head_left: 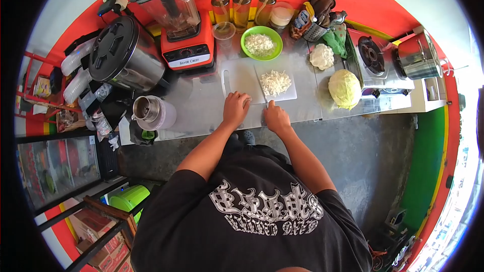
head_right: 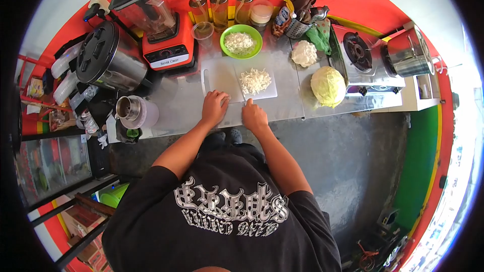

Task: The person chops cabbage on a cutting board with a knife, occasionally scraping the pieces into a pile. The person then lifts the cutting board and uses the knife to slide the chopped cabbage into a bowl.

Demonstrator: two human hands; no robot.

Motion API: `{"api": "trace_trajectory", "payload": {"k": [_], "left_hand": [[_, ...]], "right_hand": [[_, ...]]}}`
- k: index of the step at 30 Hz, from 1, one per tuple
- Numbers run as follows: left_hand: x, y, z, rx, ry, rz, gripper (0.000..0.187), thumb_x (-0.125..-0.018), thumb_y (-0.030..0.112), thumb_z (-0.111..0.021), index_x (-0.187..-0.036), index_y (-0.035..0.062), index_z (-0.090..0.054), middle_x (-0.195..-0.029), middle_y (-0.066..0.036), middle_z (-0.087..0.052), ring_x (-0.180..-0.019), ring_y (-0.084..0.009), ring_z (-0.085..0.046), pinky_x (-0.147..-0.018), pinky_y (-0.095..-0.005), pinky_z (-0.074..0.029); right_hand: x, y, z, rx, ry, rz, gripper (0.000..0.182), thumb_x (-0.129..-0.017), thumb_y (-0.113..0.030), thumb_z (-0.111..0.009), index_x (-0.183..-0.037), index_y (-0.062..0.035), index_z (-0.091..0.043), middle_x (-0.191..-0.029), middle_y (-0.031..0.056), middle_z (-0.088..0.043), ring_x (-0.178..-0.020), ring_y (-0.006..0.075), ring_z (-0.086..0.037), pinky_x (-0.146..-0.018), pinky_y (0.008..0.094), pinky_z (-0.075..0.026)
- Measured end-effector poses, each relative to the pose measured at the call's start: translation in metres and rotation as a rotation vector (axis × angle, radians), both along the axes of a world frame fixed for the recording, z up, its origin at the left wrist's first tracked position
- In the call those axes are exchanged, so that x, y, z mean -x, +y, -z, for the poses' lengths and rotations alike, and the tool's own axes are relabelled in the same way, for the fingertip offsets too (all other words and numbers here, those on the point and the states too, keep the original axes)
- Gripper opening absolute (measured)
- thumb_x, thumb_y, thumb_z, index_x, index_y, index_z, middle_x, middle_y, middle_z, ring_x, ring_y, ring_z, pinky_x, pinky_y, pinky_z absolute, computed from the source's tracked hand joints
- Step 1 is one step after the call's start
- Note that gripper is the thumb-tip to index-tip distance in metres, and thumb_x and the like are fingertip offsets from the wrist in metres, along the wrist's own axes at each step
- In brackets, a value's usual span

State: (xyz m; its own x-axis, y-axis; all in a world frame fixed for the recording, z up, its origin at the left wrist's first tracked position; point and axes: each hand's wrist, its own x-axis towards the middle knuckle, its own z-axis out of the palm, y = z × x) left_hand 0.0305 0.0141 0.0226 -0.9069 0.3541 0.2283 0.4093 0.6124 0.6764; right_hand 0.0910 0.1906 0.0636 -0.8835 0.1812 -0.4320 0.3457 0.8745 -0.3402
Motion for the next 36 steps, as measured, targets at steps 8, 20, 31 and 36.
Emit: {"api": "trace_trajectory", "payload": {"k": [8, 20, 31, 36], "left_hand": [[0.029, -0.017, 0.002, 0.099, 0.123, 0.235, 0.021, -0.088, 0.016, -0.069, -0.108, 0.0132, -0.065, -0.102, -0.006, -0.059, -0.099, -0.0290, -0.056, -0.085, -0.0439, -0.044], [0.031, -0.020, 0.010, 0.076, 0.168, 0.284, 0.017, -0.089, 0.016, -0.065, -0.106, 0.0120, -0.066, -0.095, -0.007, -0.057, -0.094, -0.0297, -0.055, -0.082, -0.0444, -0.043], [0.030, -0.020, 0.010, 0.100, 0.123, 0.281, 0.017, -0.092, 0.021, -0.062, -0.108, 0.0140, -0.065, -0.097, -0.006, -0.056, -0.096, -0.0283, -0.055, -0.084, -0.0437, -0.043], [0.032, -0.020, 0.012, 0.111, 0.109, 0.279, 0.017, -0.093, 0.021, -0.061, -0.107, 0.0140, -0.065, -0.097, -0.006, -0.056, -0.097, -0.0286, -0.055, -0.085, -0.0439, -0.043]], "right_hand": [[0.003, -0.037, -0.020, 0.039, -0.015, 0.023, 0.035, -0.100, -0.032, -0.055, -0.116, -0.0005, -0.048, -0.101, 0.0311, -0.069, -0.097, 0.0503, -0.067, -0.084, 0.0582, -0.053], [-0.016, -0.076, -0.003, -0.015, 0.017, 0.149, 0.030, -0.101, -0.029, -0.055, -0.108, -0.0004, -0.047, -0.087, 0.0272, -0.071, -0.084, 0.0472, -0.070, -0.075, 0.0548, -0.057], [0.009, -0.082, 0.014, -0.140, 0.012, 0.227, 0.023, -0.101, -0.024, -0.053, -0.108, -0.0028, -0.047, -0.089, 0.0226, -0.073, -0.086, 0.0406, -0.073, -0.074, 0.0502, -0.059], [0.011, -0.078, 0.007, -0.209, 0.049, 0.131, 0.014, -0.098, -0.015, -0.047, -0.106, -0.0042, -0.050, -0.083, 0.0190, -0.074, -0.079, 0.0373, -0.075, -0.069, 0.0473, -0.060]]}}
